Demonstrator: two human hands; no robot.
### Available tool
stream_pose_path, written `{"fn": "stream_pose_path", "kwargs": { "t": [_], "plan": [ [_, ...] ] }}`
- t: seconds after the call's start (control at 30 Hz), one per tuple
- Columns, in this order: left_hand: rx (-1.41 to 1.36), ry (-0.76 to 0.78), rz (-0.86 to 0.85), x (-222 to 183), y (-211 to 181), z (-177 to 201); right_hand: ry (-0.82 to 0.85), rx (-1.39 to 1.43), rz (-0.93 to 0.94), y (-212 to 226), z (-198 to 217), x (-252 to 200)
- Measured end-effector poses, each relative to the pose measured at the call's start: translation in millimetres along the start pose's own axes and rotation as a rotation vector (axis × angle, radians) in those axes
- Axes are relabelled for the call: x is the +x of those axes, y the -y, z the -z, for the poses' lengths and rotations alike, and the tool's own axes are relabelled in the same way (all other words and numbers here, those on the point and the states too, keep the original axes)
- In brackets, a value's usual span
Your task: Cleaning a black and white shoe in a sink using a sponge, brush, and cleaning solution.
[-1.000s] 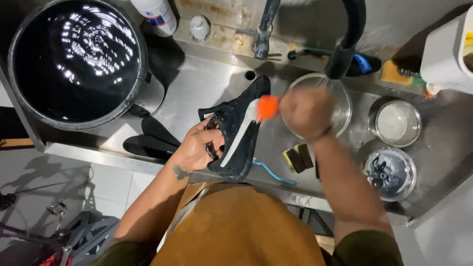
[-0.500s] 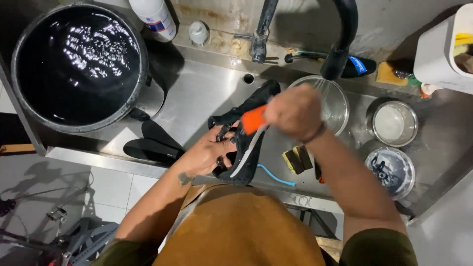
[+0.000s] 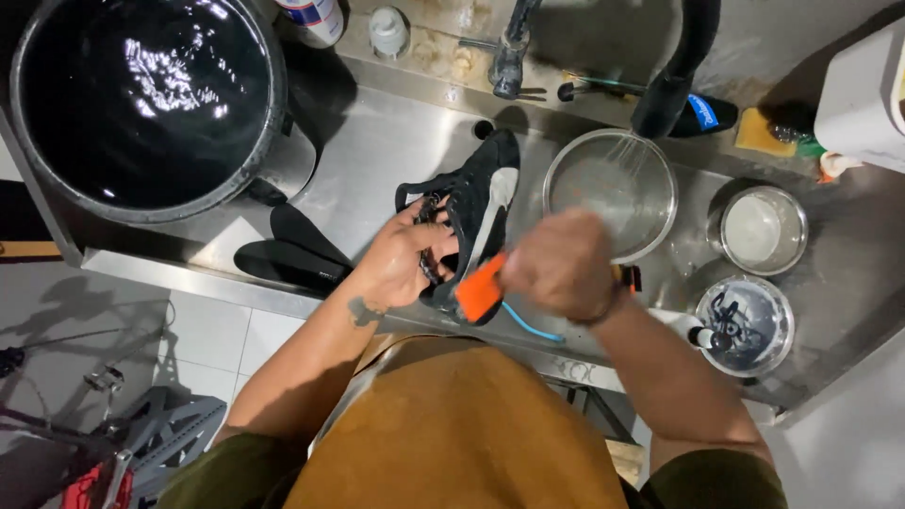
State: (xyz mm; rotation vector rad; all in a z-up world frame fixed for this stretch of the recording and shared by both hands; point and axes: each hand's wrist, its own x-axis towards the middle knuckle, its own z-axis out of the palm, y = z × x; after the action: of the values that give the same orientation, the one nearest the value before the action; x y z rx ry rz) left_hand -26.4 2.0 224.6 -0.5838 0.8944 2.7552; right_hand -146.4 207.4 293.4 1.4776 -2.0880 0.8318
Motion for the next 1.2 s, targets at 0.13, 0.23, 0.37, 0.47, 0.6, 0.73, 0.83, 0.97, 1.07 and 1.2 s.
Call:
{"fn": "stream_pose_path", "kwargs": {
  "t": [0.13,0.23,0.37,0.47,0.6,0.73,0.83,0.97,1.07,1.2],
  "plan": [
    [0.016,0.023,-0.054,7.5,-1.6,10.9,0.051,0.103,0.014,-48.1,-28.2,-27.4],
    [0.042,-0.212,-0.017,-0.5,-1.3,-6.7,0.061,-0.029,-0.028,-59.1,-11.1,-23.3],
    [0.074,-0.247,-0.002,25.8,20.4,30.9,0.045,0.183,0.006,-15.4,-20.4,-28.2],
    [0.115,-0.330,-0.004,20.4,5.9,13.0,0.029,0.048,0.025,-48.3,-32.2,-28.9],
    [0.080,-0.440,0.000,28.1,13.6,24.8,0.007,-0.078,0.005,-3.6,-14.3,-6.1],
    [0.045,-0.424,-0.062,30.2,22.8,21.9,-0.029,0.069,0.016,-17.1,-34.2,-15.4],
    [0.026,-0.442,-0.032,-6.4,-34.4,-50.3,0.076,-0.162,-0.045,-82.8,-36.5,-35.3],
    [-0.268,-0.547,-0.080,7.5,-18.6,-22.2,0.577,-0.242,-0.809,-160.3,-68.3,-150.6],
    [-0.505,-0.540,-0.219,22.0,-5.6,-1.2,0.857,-0.216,-1.324,-196.5,-103.9,-224.8],
    [-0.660,-0.521,-0.284,49.8,9.7,20.3,0.659,-0.060,-1.382,-128.4,-72.5,-167.0]
  ]
}}
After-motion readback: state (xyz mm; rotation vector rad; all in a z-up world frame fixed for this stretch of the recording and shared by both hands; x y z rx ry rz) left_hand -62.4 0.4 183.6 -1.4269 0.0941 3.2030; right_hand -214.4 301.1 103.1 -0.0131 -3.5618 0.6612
